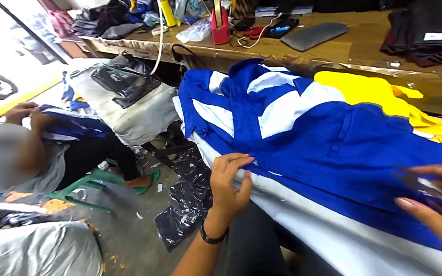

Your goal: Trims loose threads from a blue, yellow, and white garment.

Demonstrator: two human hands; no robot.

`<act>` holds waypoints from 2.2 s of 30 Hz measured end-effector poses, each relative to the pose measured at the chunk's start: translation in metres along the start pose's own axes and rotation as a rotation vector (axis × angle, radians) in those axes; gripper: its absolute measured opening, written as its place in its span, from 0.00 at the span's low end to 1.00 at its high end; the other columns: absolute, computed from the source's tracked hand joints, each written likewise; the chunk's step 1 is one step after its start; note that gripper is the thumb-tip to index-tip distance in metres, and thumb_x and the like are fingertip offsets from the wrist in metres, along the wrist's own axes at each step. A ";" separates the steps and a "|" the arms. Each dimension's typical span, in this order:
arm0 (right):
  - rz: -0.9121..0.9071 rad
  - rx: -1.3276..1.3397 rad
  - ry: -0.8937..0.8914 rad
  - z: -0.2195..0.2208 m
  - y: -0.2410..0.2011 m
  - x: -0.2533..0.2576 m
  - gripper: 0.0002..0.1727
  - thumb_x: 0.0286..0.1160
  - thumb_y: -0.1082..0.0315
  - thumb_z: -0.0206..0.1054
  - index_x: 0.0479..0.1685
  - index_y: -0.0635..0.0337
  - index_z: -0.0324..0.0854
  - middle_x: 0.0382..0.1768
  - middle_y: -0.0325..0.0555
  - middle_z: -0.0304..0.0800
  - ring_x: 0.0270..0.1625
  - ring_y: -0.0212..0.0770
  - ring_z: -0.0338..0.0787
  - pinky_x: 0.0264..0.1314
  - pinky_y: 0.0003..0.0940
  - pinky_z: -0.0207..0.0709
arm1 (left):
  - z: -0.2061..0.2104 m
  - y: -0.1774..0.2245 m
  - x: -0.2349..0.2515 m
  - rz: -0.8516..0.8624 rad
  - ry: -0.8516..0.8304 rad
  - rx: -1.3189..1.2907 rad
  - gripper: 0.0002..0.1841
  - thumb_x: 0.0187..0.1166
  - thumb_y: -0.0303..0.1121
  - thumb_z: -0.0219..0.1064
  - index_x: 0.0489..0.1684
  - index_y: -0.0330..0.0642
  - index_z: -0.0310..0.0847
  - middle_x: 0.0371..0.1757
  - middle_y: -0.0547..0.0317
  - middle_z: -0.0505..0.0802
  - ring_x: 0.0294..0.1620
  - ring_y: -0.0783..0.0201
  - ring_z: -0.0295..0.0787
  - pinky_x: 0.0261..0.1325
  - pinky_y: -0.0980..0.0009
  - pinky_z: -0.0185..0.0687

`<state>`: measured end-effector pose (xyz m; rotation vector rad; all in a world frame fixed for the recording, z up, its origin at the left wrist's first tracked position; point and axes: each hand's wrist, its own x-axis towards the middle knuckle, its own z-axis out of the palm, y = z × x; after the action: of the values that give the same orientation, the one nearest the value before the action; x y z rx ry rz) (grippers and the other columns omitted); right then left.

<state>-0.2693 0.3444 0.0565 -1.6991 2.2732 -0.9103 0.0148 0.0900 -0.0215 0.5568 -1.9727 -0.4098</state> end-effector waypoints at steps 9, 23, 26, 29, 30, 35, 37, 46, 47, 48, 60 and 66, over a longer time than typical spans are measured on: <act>-0.132 -0.046 0.182 0.102 -0.034 0.056 0.22 0.75 0.48 0.67 0.56 0.53 0.89 0.40 0.42 0.92 0.33 0.41 0.87 0.32 0.43 0.79 | 0.039 -0.005 0.004 0.035 -0.130 0.241 0.06 0.75 0.39 0.74 0.35 0.53 0.97 0.54 0.59 0.94 0.53 0.57 0.86 0.54 0.61 0.80; -0.212 -0.052 0.091 0.137 -0.055 0.090 0.13 0.73 0.55 0.71 0.43 0.53 0.94 0.41 0.43 0.97 0.45 0.48 0.95 0.45 0.56 0.83 | 0.031 -0.006 -0.002 -0.127 -0.089 0.063 0.06 0.76 0.38 0.72 0.35 0.49 0.95 0.51 0.62 0.93 0.54 0.65 0.85 0.53 0.67 0.78; -0.227 -0.059 0.074 0.138 -0.057 0.093 0.13 0.74 0.56 0.70 0.41 0.53 0.95 0.39 0.43 0.96 0.44 0.48 0.95 0.44 0.56 0.82 | 0.031 -0.005 -0.001 -0.108 -0.101 0.067 0.06 0.76 0.37 0.73 0.34 0.49 0.95 0.50 0.63 0.93 0.53 0.65 0.85 0.55 0.67 0.77; -0.206 -0.071 0.062 0.133 -0.057 0.093 0.11 0.74 0.57 0.70 0.39 0.53 0.94 0.38 0.42 0.96 0.43 0.48 0.95 0.43 0.57 0.80 | 0.029 -0.004 -0.001 -0.100 -0.103 0.066 0.06 0.76 0.37 0.72 0.34 0.49 0.94 0.49 0.64 0.93 0.52 0.66 0.85 0.55 0.67 0.77; -0.185 -0.071 0.070 0.127 -0.056 0.092 0.11 0.73 0.56 0.71 0.40 0.53 0.94 0.38 0.42 0.96 0.43 0.48 0.95 0.42 0.58 0.80 | 0.028 -0.004 0.000 -0.098 -0.101 0.067 0.07 0.77 0.37 0.71 0.34 0.49 0.94 0.49 0.64 0.93 0.53 0.66 0.85 0.56 0.67 0.77; -0.045 -0.076 0.169 0.090 -0.032 0.080 0.16 0.71 0.52 0.72 0.50 0.51 0.90 0.37 0.40 0.92 0.34 0.45 0.89 0.34 0.56 0.77 | 0.028 0.012 0.007 0.026 -0.236 0.094 0.10 0.79 0.40 0.69 0.48 0.49 0.94 0.56 0.63 0.94 0.60 0.59 0.85 0.60 0.60 0.78; -0.005 -0.098 0.165 0.080 -0.023 0.073 0.19 0.71 0.50 0.72 0.53 0.51 0.88 0.38 0.42 0.92 0.34 0.47 0.88 0.33 0.57 0.75 | 0.037 0.020 0.010 0.100 -0.352 0.126 0.12 0.80 0.40 0.68 0.53 0.49 0.92 0.54 0.64 0.95 0.59 0.56 0.86 0.58 0.57 0.79; -0.085 -0.125 0.097 0.087 -0.012 0.056 0.16 0.69 0.52 0.73 0.45 0.52 0.94 0.40 0.42 0.96 0.42 0.48 0.93 0.44 0.58 0.80 | 0.056 0.030 0.018 0.133 -0.460 0.173 0.09 0.80 0.38 0.66 0.35 0.50 0.92 0.36 0.63 0.92 0.48 0.56 0.86 0.50 0.57 0.73; -0.099 -0.131 0.097 0.088 -0.011 0.057 0.16 0.69 0.52 0.73 0.44 0.52 0.95 0.40 0.42 0.96 0.43 0.48 0.93 0.44 0.59 0.80 | 0.056 0.030 0.019 0.127 -0.442 0.168 0.09 0.81 0.38 0.66 0.35 0.50 0.92 0.36 0.63 0.92 0.48 0.56 0.85 0.51 0.57 0.73; -0.107 -0.138 0.095 0.088 -0.011 0.057 0.15 0.69 0.52 0.72 0.44 0.52 0.95 0.40 0.43 0.96 0.43 0.49 0.93 0.44 0.59 0.80 | 0.056 0.031 0.020 0.120 -0.427 0.164 0.09 0.81 0.38 0.66 0.34 0.50 0.91 0.36 0.64 0.92 0.48 0.57 0.85 0.51 0.57 0.73; -0.081 -0.063 0.114 0.091 -0.018 0.060 0.18 0.70 0.47 0.69 0.45 0.50 0.94 0.38 0.37 0.95 0.38 0.41 0.91 0.39 0.50 0.78 | 0.047 0.022 0.015 -0.094 -0.204 -0.181 0.06 0.79 0.33 0.69 0.38 0.45 0.93 0.40 0.66 0.94 0.50 0.67 0.87 0.59 0.63 0.77; -0.170 0.022 0.144 0.117 -0.048 0.074 0.18 0.74 0.47 0.69 0.46 0.48 0.95 0.38 0.35 0.94 0.37 0.37 0.90 0.40 0.46 0.79 | 0.030 0.015 0.012 -0.540 0.031 -0.702 0.05 0.80 0.24 0.65 0.45 0.38 0.88 0.39 0.64 0.93 0.43 0.73 0.90 0.53 0.73 0.86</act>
<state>-0.2008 0.2255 0.0052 -1.8987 2.2214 -1.1216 -0.0202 0.0971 -0.0182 0.6132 -1.4806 -1.3495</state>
